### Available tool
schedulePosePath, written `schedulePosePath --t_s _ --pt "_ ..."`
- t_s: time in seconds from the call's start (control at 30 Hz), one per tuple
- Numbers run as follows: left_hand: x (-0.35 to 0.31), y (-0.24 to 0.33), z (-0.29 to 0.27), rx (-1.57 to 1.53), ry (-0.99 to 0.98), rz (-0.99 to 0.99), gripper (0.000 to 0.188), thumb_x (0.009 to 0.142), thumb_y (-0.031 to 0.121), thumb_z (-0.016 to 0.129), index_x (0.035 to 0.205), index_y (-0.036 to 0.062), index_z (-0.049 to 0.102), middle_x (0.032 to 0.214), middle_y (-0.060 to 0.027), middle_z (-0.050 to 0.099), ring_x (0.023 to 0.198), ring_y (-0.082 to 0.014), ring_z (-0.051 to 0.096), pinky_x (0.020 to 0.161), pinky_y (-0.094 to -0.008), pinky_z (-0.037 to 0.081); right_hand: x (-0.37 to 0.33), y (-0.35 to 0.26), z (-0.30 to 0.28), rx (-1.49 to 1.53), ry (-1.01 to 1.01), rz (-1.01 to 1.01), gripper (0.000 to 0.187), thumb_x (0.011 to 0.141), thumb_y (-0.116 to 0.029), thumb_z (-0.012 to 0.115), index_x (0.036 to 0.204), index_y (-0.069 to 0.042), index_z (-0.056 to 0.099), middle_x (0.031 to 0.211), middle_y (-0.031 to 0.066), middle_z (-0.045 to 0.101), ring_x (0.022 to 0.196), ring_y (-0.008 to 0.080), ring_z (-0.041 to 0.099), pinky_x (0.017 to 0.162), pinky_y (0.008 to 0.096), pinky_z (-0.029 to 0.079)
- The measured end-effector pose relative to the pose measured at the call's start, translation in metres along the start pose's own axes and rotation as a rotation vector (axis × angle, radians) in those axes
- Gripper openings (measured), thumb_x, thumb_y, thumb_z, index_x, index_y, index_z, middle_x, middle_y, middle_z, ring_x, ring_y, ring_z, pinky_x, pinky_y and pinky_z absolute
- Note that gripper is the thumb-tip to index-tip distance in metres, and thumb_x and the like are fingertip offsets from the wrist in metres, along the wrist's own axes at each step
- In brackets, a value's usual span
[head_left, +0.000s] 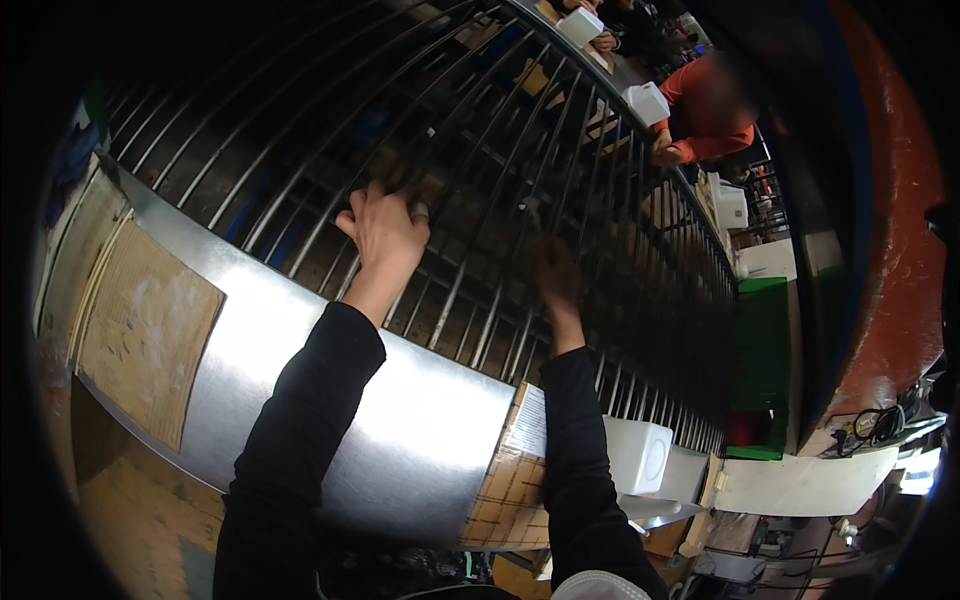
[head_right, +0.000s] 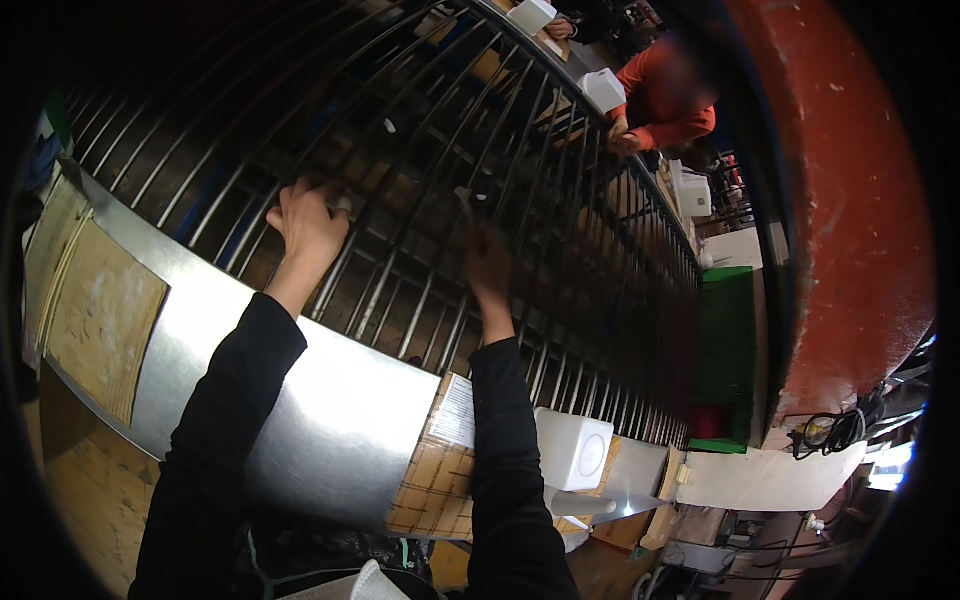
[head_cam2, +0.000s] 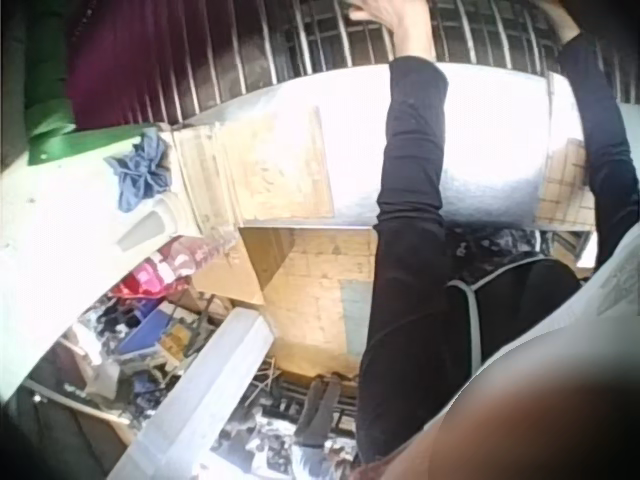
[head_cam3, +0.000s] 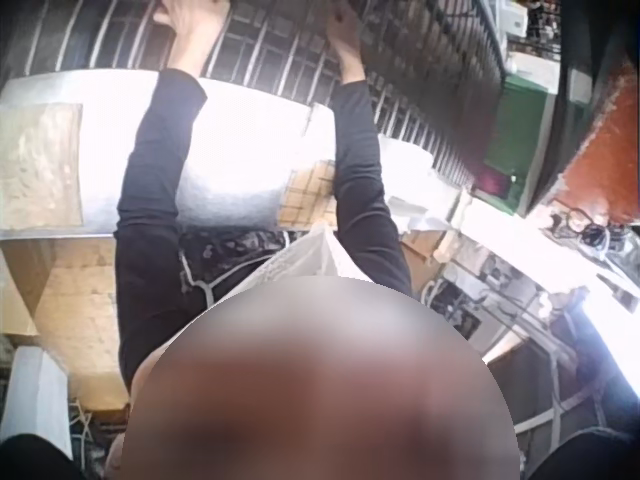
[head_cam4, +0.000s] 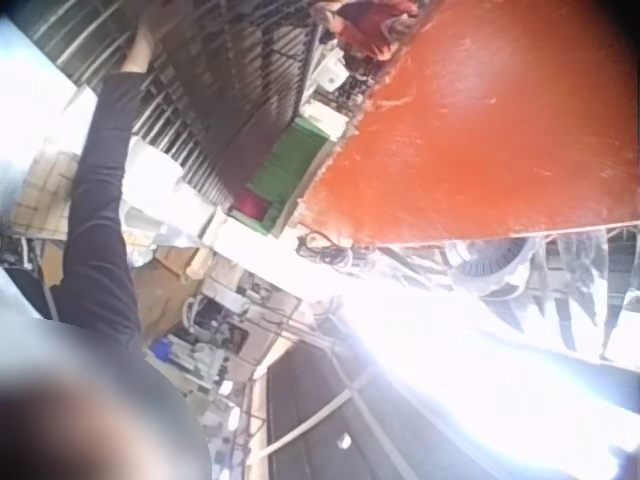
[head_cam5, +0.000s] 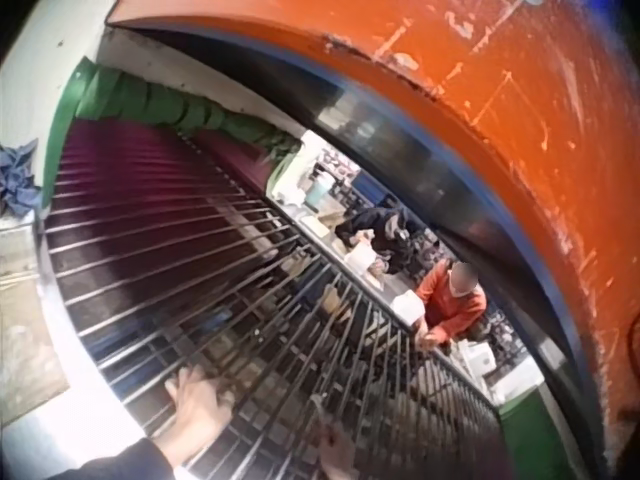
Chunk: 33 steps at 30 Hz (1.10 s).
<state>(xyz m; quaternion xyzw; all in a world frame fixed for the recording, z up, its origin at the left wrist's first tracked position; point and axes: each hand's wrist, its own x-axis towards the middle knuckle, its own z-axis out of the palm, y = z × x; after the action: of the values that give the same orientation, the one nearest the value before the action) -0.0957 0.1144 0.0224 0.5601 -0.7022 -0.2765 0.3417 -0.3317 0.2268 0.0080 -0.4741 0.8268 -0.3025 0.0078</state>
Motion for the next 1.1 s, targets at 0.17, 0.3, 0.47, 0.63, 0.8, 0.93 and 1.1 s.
schedulePosePath --t_s 0.17,0.3,0.47,0.63,0.8,0.93,1.1 --pt "-0.002 -0.001 0.0 0.067 -0.042 -0.039 0.025 0.075 0.021 0.064 0.098 0.0119 0.069 0.112 -0.016 0.054 0.11 -0.0326 0.042 0.088 -0.0493 0.027 -0.001 -0.004 0.001 0.062 -0.06 -0.004 0.03 0.086 -0.03 0.058 0.105 -0.008 0.062 0.098 0.0104 0.066 0.097 0.0253 0.062 0.083 0.0336 0.046" --pt "-0.001 -0.001 0.003 0.067 -0.002 -0.02 0.023 0.075 0.02 0.064 0.097 0.0182 0.07 0.107 -0.01 0.057 0.108 -0.0308 0.045 0.085 -0.0475 0.03 -0.007 -0.01 -0.005 -0.018 -0.066 0.014 0.03 0.088 -0.029 0.056 0.107 -0.006 0.063 0.098 0.0138 0.065 0.097 0.029 0.062 0.083 0.0347 0.046" --pt "-0.002 0.0 0.003 0.001 -0.022 0.0 0.022 0.076 0.019 0.064 0.095 0.0099 0.07 0.107 -0.0134 0.056 0.106 -0.0299 0.043 0.084 -0.0436 0.027 -0.004 -0.018 -0.014 0.009 -0.103 0.107 0.029 0.088 -0.028 0.055 0.104 -0.005 0.063 0.098 0.0164 0.065 0.096 0.0337 0.061 0.08 0.0364 0.046" --pt "-0.003 0.0 0.003 0.022 -0.023 -0.003 0.025 0.076 0.018 0.064 0.1 0.0122 0.069 0.107 -0.0137 0.055 0.105 -0.0305 0.044 0.084 -0.043 0.026 -0.007 -0.017 -0.01 -0.086 -0.118 0.145 0.027 0.086 -0.027 0.057 0.1 -0.004 0.062 0.096 0.0174 0.064 0.094 0.0339 0.061 0.077 0.0368 0.046" --pt "-0.003 0.001 0.001 -0.003 -0.015 -0.008 0.032 0.078 0.019 0.063 0.11 0.0187 0.066 0.109 -0.013 0.055 0.106 -0.03 0.043 0.085 -0.0429 0.026 -0.024 -0.022 -0.016 -0.1 -0.275 -0.233 0.027 0.085 -0.027 0.059 0.098 -0.004 0.062 0.09 0.0131 0.065 0.085 0.0321 0.062 0.073 0.036 0.047" --pt "-0.001 0.002 -0.001 -0.036 -0.022 -0.044 0.032 0.078 0.019 0.063 0.11 0.0189 0.066 0.11 -0.013 0.054 0.106 -0.0303 0.043 0.087 -0.0434 0.026 -0.016 -0.034 -0.046 -0.021 -0.69 -0.211 0.026 0.082 -0.024 0.066 0.096 -0.002 0.064 0.081 0.0076 0.065 0.074 0.0203 0.062 0.069 0.0304 0.048" --pt "-0.002 0.002 0.0 -0.03 -0.032 -0.047 0.032 0.076 0.018 0.064 0.108 0.0185 0.067 0.113 -0.0135 0.054 0.108 -0.0311 0.043 0.087 -0.0444 0.026 -0.016 -0.044 -0.052 0.234 -1.139 -0.011 0.017 0.082 -0.018 0.067 0.086 -0.002 0.066 0.069 0.0021 0.063 0.063 0.0086 0.058 0.062 0.0235 0.046"
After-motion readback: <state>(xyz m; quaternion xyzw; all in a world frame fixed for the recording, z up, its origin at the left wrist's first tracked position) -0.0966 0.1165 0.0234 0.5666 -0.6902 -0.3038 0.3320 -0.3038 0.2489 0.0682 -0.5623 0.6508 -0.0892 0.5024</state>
